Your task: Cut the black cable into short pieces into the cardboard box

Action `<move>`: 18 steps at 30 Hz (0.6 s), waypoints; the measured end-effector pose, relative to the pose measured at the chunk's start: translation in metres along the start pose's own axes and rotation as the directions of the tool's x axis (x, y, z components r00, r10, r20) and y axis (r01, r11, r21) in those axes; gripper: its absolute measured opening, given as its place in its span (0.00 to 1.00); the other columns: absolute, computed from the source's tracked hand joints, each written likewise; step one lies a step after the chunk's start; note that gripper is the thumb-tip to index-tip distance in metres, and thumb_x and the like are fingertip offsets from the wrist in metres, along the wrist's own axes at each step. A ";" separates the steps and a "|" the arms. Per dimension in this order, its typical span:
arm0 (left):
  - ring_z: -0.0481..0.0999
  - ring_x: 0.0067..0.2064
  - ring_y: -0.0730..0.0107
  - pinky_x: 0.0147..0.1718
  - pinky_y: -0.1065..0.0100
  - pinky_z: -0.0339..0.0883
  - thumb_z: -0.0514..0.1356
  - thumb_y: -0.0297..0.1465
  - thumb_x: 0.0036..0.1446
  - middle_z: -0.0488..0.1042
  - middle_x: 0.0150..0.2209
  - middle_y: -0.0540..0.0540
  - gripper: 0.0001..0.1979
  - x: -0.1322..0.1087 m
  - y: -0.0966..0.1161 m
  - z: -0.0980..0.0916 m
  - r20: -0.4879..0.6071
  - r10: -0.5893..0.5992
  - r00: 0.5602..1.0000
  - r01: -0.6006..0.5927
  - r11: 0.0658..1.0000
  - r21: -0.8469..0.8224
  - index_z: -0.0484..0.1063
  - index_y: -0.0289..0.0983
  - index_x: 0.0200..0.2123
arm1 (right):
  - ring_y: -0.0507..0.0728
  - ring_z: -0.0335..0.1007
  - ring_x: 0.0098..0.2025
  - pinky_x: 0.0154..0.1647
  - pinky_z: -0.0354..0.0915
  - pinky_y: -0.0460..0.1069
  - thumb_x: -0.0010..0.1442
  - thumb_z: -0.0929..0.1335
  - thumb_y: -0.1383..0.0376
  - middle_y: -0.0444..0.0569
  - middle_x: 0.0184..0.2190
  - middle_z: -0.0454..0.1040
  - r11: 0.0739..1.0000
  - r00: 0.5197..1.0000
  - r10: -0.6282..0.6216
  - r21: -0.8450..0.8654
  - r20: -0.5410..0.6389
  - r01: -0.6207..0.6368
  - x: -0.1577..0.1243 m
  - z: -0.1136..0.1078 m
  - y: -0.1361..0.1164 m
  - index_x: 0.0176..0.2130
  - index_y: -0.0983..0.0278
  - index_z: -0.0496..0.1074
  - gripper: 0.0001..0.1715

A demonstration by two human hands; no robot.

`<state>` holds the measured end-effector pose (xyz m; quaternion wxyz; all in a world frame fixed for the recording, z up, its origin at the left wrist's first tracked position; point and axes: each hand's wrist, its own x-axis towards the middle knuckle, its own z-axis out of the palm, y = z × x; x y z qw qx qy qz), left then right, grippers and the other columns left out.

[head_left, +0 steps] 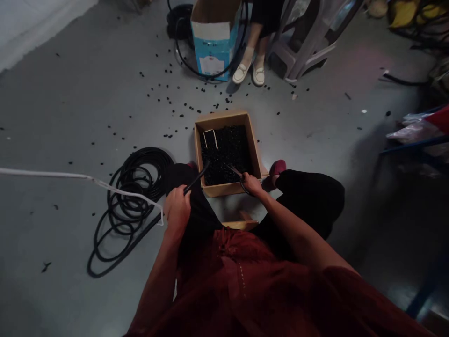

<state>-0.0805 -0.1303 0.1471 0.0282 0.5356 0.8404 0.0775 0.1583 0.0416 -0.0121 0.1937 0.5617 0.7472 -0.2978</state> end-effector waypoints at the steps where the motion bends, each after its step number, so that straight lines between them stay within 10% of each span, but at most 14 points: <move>1: 0.75 0.41 0.55 0.40 0.60 0.65 0.50 0.37 0.65 0.76 0.38 0.39 0.15 0.001 -0.002 0.003 -0.031 -0.006 1.000 0.006 1.000 -0.006 0.72 0.37 0.46 | 0.64 0.71 0.51 0.47 0.62 0.53 0.66 0.61 0.57 0.63 0.50 0.72 1.000 1.000 -0.001 -0.022 -0.008 0.001 0.006 0.001 0.000 0.56 0.65 0.63 0.22; 18: 0.73 0.36 0.59 0.38 0.61 0.62 0.49 0.41 0.66 0.77 0.36 0.39 0.21 0.016 -0.013 0.018 -0.097 0.097 0.991 -0.103 0.993 -0.061 0.72 0.36 0.52 | 0.65 0.67 0.51 0.50 0.57 0.55 0.66 0.62 0.52 0.62 0.49 0.71 0.993 1.000 -0.005 -0.121 -0.019 0.003 0.012 0.048 0.003 0.53 0.65 0.62 0.23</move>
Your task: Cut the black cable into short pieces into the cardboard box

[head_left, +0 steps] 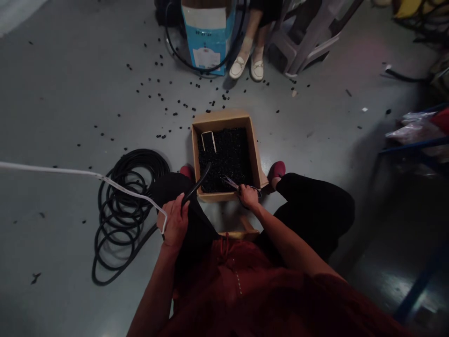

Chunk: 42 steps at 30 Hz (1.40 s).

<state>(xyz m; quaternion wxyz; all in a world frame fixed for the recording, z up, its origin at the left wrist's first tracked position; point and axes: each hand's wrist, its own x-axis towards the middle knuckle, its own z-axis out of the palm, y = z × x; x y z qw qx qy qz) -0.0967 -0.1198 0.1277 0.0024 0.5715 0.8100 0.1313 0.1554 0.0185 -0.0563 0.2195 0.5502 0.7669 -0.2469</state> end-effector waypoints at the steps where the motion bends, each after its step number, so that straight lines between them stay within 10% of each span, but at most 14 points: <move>1: 0.73 0.36 0.60 0.38 0.62 0.61 0.49 0.41 0.66 0.76 0.36 0.39 0.21 -0.001 0.000 0.000 0.000 0.002 1.000 -0.002 1.000 0.004 0.72 0.36 0.52 | 0.64 0.67 0.52 0.50 0.57 0.55 0.66 0.62 0.52 0.62 0.49 0.70 1.000 1.000 0.004 -0.002 0.015 -0.004 -0.005 0.004 -0.001 0.53 0.65 0.62 0.23; 22: 0.72 0.39 0.59 0.39 0.62 0.60 0.47 0.39 0.68 0.76 0.37 0.40 0.21 -0.020 0.018 -0.006 -0.062 0.105 0.993 -0.103 0.994 0.033 0.73 0.35 0.50 | 0.62 0.74 0.48 0.42 0.64 0.50 0.63 0.65 0.59 0.58 0.44 0.76 0.932 0.994 0.056 0.351 0.094 -0.086 -0.086 0.014 0.012 0.48 0.65 0.65 0.17; 24: 0.72 0.39 0.59 0.39 0.61 0.61 0.48 0.38 0.67 0.77 0.39 0.40 0.19 -0.021 0.022 -0.005 -0.028 0.102 0.994 -0.101 0.994 0.035 0.73 0.34 0.50 | 0.60 0.75 0.44 0.39 0.66 0.49 0.60 0.67 0.57 0.54 0.41 0.76 0.745 0.996 0.063 0.661 0.065 -0.090 -0.091 0.004 0.006 0.47 0.64 0.64 0.19; 26: 0.73 0.41 0.58 0.40 0.61 0.61 0.49 0.36 0.67 0.77 0.41 0.40 0.17 -0.025 0.029 -0.003 0.008 0.130 0.992 -0.130 0.991 0.022 0.72 0.34 0.49 | 0.57 0.76 0.37 0.35 0.68 0.49 0.60 0.67 0.55 0.50 0.37 0.76 0.337 0.997 0.034 0.938 0.067 -0.074 -0.101 -0.008 -0.002 0.45 0.62 0.61 0.18; 30: 0.74 0.43 0.61 0.41 0.63 0.62 0.50 0.33 0.67 0.77 0.43 0.41 0.15 -0.039 0.045 0.006 0.069 0.286 0.956 -0.281 0.957 -0.070 0.71 0.35 0.51 | 0.55 0.76 0.31 0.32 0.71 0.49 0.58 0.69 0.53 0.47 0.33 0.76 -0.283 0.995 -0.080 0.956 0.052 -0.073 -0.122 -0.039 -0.016 0.42 0.59 0.59 0.20; 42: 0.73 0.42 0.61 0.40 0.62 0.63 0.51 0.31 0.66 0.78 0.44 0.41 0.16 -0.068 0.048 0.006 0.142 0.472 0.870 -0.454 0.880 -0.141 0.70 0.36 0.53 | 0.48 0.64 0.19 0.16 0.62 0.42 0.43 0.74 0.67 0.35 0.21 0.67 -0.388 0.996 0.064 0.918 -0.066 0.086 -0.117 -0.082 -0.017 0.39 0.61 0.62 0.25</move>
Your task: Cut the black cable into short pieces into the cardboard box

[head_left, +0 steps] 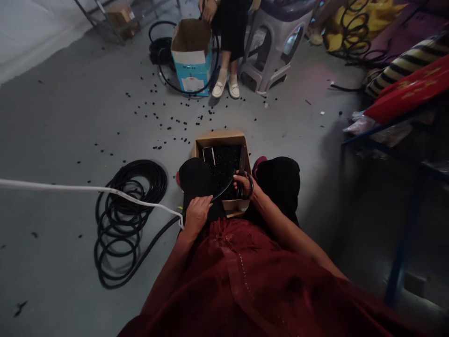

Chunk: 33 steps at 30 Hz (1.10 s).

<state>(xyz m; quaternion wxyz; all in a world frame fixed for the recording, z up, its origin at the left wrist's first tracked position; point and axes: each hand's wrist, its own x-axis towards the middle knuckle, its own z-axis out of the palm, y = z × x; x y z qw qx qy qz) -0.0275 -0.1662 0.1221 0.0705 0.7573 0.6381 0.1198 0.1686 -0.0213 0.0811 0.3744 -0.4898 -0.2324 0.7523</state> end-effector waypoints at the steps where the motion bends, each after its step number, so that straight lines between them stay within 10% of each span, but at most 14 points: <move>1: 0.73 0.42 0.61 0.40 0.62 0.63 0.51 0.31 0.66 0.78 0.44 0.41 0.15 -0.001 0.000 -0.002 0.027 -0.008 1.000 0.007 1.000 0.010 0.70 0.36 0.53 | 0.47 0.64 0.18 0.17 0.62 0.42 0.43 0.74 0.67 0.35 0.20 0.66 1.000 1.000 0.006 0.010 0.019 -0.007 0.000 0.000 0.001 0.38 0.61 0.62 0.24; 6: 0.73 0.44 0.58 0.41 0.60 0.64 0.53 0.30 0.64 0.76 0.43 0.40 0.17 0.005 0.014 -0.012 0.161 -0.142 0.977 0.128 0.987 0.092 0.68 0.34 0.55 | 0.48 0.63 0.19 0.19 0.63 0.43 0.41 0.74 0.66 0.34 0.19 0.65 0.999 0.997 0.043 -0.021 0.071 -0.042 -0.010 0.008 0.002 0.39 0.61 0.62 0.26; 14: 0.74 0.52 0.64 0.48 0.67 0.67 0.53 0.32 0.66 0.73 0.53 0.41 0.20 0.044 0.041 0.007 0.237 -0.195 0.952 0.239 0.956 -0.170 0.63 0.36 0.60 | 0.51 0.68 0.26 0.25 0.65 0.45 0.49 0.70 0.58 0.38 0.27 0.67 0.827 0.959 -0.194 -0.491 0.205 0.273 -0.045 0.022 0.002 0.45 0.59 0.63 0.23; 27: 0.75 0.51 0.67 0.47 0.70 0.67 0.47 0.40 0.68 0.74 0.54 0.47 0.22 0.044 -0.003 -0.011 0.075 -0.362 0.929 0.370 0.903 -0.218 0.66 0.45 0.61 | 0.55 0.72 0.30 0.31 0.67 0.48 0.63 0.62 0.47 0.46 0.30 0.74 0.595 0.979 0.010 -0.789 0.202 0.156 -0.081 -0.020 0.014 0.51 0.61 0.68 0.26; 33: 0.76 0.46 0.70 0.43 0.72 0.66 0.46 0.39 0.69 0.76 0.48 0.46 0.22 0.043 -0.005 0.001 0.107 -0.277 0.955 0.292 0.942 -0.164 0.64 0.45 0.62 | 0.64 0.72 0.48 0.48 0.66 0.55 0.59 0.66 0.47 0.54 0.44 0.76 0.487 0.966 -0.011 -0.843 0.257 0.230 -0.087 -0.030 0.022 0.52 0.62 0.69 0.29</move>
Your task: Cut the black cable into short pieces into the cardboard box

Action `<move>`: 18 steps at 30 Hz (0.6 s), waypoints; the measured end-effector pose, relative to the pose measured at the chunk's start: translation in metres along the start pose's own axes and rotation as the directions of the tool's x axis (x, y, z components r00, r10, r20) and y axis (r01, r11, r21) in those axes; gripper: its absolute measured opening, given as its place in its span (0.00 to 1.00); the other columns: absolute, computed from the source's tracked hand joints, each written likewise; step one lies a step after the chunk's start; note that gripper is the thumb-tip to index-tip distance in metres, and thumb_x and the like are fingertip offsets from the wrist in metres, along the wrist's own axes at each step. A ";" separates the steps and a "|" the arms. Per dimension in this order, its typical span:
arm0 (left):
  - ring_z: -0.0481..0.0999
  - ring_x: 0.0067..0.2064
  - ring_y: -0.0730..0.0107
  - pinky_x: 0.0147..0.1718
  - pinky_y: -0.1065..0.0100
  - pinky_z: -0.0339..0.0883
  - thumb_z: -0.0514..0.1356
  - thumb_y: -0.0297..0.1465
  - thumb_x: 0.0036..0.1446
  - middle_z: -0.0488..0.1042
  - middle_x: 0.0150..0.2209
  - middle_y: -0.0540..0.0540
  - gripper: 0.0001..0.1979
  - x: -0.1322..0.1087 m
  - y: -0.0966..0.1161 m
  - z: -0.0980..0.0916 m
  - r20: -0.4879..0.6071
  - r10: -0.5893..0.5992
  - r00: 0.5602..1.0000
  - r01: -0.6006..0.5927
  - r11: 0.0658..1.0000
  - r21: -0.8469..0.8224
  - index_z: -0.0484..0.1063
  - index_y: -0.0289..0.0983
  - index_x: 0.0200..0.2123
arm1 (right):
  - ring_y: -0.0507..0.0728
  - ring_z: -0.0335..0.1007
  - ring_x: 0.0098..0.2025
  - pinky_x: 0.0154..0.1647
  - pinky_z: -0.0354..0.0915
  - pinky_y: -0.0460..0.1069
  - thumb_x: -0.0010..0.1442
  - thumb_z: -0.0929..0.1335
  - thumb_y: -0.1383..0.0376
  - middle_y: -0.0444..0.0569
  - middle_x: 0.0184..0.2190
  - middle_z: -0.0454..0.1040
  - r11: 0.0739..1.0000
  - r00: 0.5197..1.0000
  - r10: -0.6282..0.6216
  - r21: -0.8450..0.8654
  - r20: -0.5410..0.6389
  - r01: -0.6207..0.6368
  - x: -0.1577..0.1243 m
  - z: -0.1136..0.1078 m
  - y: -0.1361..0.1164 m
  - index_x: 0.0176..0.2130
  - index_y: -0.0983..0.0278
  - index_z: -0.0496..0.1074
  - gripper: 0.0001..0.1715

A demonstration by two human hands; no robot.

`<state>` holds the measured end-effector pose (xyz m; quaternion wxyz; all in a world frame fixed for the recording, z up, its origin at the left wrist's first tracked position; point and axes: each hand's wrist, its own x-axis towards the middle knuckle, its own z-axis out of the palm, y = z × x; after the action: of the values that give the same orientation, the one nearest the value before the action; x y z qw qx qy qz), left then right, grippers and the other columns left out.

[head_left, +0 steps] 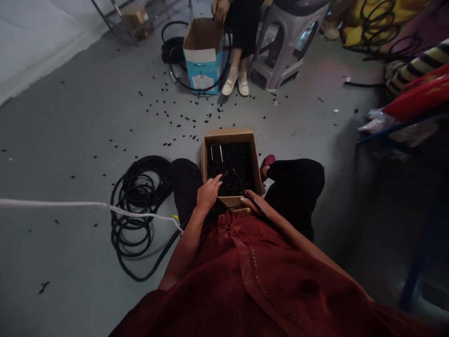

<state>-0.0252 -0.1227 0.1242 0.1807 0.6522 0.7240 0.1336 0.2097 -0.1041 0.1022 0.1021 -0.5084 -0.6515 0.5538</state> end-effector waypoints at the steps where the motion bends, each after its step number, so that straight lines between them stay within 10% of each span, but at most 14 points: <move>1: 0.76 0.46 0.70 0.44 0.72 0.66 0.46 0.39 0.69 0.76 0.48 0.46 0.22 0.000 0.000 0.002 -0.001 0.022 1.000 -0.022 1.000 0.008 0.65 0.44 0.61 | 0.65 0.72 0.49 0.49 0.65 0.56 0.58 0.67 0.47 0.55 0.45 0.76 1.000 1.000 0.009 -0.002 0.008 -0.009 0.001 0.001 -0.001 0.53 0.62 0.68 0.30; 18: 0.72 0.43 0.65 0.43 0.66 0.61 0.45 0.36 0.69 0.74 0.41 0.42 0.21 -0.003 0.017 0.021 0.113 0.239 0.964 -0.257 0.950 0.180 0.64 0.40 0.61 | 0.65 0.71 0.49 0.50 0.64 0.56 0.56 0.69 0.44 0.54 0.47 0.75 0.998 0.999 0.045 0.046 0.007 -0.045 0.014 0.006 0.005 0.52 0.62 0.69 0.33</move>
<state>-0.0001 -0.1243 0.1126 0.1307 0.7578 0.6369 0.0551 0.2022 -0.0979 0.0899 0.0995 -0.5190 -0.6271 0.5723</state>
